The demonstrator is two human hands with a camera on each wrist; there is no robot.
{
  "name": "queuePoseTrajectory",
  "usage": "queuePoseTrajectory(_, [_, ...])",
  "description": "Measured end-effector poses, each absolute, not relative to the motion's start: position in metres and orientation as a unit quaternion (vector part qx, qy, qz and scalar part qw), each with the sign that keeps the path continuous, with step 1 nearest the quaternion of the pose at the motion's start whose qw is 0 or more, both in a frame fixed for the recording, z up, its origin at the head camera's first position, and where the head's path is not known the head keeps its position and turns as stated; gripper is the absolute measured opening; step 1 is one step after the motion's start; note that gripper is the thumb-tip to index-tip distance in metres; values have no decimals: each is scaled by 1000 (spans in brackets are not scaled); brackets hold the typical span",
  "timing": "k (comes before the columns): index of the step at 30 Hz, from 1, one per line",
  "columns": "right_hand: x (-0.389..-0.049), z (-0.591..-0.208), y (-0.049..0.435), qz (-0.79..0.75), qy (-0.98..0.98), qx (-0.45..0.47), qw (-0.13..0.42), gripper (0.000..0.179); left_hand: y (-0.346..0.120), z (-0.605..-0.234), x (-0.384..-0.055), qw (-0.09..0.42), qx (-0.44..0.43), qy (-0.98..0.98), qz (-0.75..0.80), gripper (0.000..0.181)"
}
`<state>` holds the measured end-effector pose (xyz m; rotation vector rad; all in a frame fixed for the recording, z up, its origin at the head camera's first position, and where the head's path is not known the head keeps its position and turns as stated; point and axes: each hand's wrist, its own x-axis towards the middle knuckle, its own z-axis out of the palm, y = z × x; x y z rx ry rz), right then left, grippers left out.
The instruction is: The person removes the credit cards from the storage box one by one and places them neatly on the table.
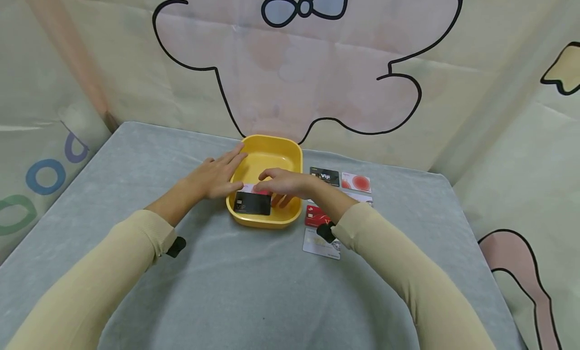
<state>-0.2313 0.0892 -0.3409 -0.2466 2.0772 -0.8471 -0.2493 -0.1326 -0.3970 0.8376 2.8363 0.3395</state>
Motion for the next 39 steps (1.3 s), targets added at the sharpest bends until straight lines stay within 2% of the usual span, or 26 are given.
queuePoseTrajectory(17, [-233,-342,87,-355,831,-64,424,67,-134,-396,-249,79,287,948,111,78])
queuePoseTrajectory(39, [-234,-343,83,-334,855,-125,378,22,-135,-394,-248,76,297,945,113,77])
